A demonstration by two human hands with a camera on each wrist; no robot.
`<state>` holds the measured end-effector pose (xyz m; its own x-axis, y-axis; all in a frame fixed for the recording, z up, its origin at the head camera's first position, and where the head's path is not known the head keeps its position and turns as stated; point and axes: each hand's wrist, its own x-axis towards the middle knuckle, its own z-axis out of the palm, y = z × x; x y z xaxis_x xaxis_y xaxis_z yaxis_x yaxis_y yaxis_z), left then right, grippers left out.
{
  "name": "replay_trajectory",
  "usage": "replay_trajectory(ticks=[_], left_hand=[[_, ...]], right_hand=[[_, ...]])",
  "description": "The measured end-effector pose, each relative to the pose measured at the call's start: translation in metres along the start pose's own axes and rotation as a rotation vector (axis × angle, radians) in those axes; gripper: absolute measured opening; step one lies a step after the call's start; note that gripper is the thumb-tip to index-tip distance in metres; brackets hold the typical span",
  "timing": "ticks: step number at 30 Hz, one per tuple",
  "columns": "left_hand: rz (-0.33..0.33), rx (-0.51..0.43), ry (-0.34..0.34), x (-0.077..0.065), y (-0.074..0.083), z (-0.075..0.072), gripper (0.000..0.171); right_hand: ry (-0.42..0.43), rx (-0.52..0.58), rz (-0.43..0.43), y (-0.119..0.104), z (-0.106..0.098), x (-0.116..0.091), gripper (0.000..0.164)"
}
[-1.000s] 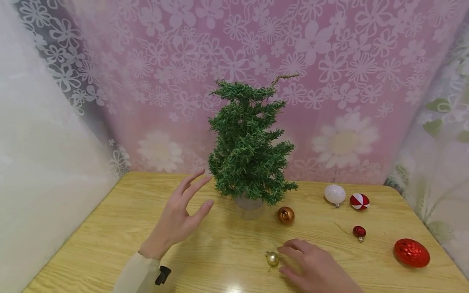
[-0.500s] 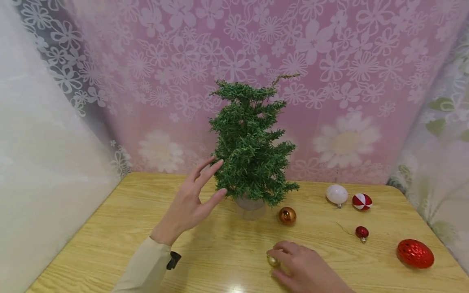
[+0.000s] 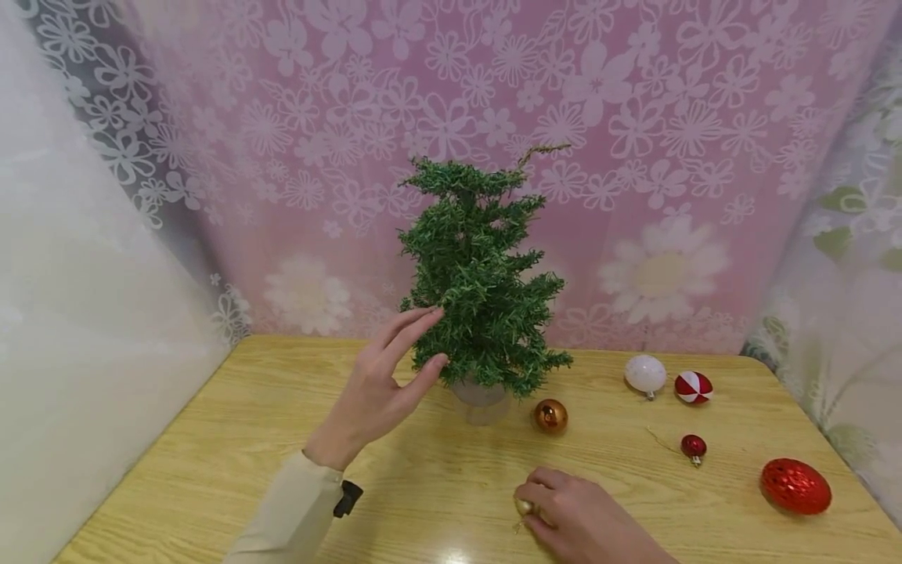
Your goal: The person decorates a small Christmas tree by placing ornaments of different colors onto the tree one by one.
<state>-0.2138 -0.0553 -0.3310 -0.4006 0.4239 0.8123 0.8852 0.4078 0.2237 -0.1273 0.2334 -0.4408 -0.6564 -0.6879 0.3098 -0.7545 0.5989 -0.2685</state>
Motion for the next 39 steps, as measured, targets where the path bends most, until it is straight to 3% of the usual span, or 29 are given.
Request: replay_trajectory(ticks=[6, 12, 19, 27, 32, 39], left_hand=[[0.006, 0.011, 0.029, -0.002, 0.000, 0.002, 0.050], [-0.004, -0.041, 0.044, -0.004, -0.002, 0.004, 0.050], [-0.015, -0.065, 0.046, -0.005, -0.003, 0.005, 0.050], [0.103, 0.158, 0.049, -0.005, -0.006, 0.005, 0.056], [0.131, 0.215, 0.071, -0.005, -0.007, 0.005, 0.057], [0.128, 0.224, 0.080, -0.008, -0.007, 0.006, 0.054]], right_hand=[[0.061, 0.060, -0.037, 0.002, -0.001, -0.004, 0.026], [0.137, 0.095, 0.023, 0.003, -0.009, -0.010, 0.030], [0.280, 0.062, -0.005, 0.001, -0.018, -0.010, 0.048], [0.357, 0.099, 0.041, -0.002, -0.032, -0.011, 0.056], [0.422, 0.110, 0.031, -0.006, -0.041, -0.009, 0.065], [0.457, 0.119, 0.048, -0.015, -0.051, -0.004, 0.063]])
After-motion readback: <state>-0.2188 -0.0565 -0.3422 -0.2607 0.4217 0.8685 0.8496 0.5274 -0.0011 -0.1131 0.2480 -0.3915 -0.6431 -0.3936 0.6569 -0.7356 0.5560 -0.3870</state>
